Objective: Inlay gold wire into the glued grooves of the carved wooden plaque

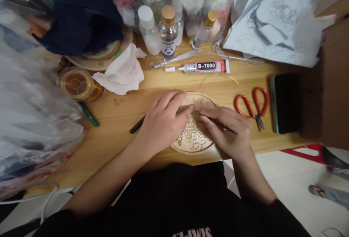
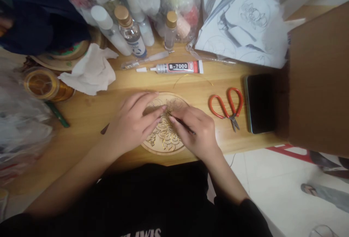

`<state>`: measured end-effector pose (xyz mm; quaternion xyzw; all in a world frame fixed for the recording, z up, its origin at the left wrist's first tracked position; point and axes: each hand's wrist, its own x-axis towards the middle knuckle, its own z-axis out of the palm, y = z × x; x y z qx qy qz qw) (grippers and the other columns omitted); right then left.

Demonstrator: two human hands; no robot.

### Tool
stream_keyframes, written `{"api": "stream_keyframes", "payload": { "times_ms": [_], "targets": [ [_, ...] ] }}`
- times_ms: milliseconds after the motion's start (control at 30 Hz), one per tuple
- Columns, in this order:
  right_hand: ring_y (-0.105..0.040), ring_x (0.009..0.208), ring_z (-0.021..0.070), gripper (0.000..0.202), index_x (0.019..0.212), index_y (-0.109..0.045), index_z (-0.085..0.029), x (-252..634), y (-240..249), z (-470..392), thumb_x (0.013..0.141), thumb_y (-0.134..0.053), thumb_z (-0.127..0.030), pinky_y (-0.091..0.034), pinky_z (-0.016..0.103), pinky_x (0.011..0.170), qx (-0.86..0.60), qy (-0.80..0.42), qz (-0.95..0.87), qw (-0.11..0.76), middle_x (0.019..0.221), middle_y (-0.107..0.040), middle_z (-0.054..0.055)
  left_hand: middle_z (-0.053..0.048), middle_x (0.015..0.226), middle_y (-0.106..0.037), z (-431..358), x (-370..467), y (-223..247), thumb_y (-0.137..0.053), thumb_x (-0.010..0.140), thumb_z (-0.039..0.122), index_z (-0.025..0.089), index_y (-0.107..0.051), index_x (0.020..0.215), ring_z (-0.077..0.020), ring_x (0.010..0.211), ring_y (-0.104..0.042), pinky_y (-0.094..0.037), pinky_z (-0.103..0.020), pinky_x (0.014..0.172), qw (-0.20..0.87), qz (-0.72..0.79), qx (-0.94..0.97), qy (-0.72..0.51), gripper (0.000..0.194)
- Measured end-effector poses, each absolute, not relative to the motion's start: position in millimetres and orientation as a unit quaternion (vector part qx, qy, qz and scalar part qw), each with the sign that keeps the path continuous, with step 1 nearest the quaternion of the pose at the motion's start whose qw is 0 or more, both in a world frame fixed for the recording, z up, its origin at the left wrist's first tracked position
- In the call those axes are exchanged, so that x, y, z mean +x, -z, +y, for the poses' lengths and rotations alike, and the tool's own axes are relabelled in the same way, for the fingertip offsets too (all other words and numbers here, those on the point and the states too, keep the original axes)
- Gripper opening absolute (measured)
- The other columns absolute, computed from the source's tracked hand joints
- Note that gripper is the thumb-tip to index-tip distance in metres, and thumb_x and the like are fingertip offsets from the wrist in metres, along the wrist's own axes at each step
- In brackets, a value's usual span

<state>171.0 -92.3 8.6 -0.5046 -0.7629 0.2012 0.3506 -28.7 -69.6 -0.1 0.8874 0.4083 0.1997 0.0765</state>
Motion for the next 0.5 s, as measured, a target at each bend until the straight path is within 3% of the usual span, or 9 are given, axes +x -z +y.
{"api": "stream_keyframes", "payload": {
  "times_ms": [500],
  "targets": [
    [-0.070,0.075,0.0154,0.012,0.094,-0.070,-0.018,173.3,-9.7,-91.2,0.082,-0.069,-0.013,-0.057,0.029,0.067,-0.508,-0.205,-0.757,0.358,0.083,-0.075,0.004,-0.016,0.127,-0.059,-68.8,-29.7,-0.2,-0.055,0.094,0.022,0.014,-0.067,0.110,-0.0303,0.119,-0.054,-0.051,-0.047,0.094,0.088,0.405,0.888,-0.199,0.021]
  ]
}}
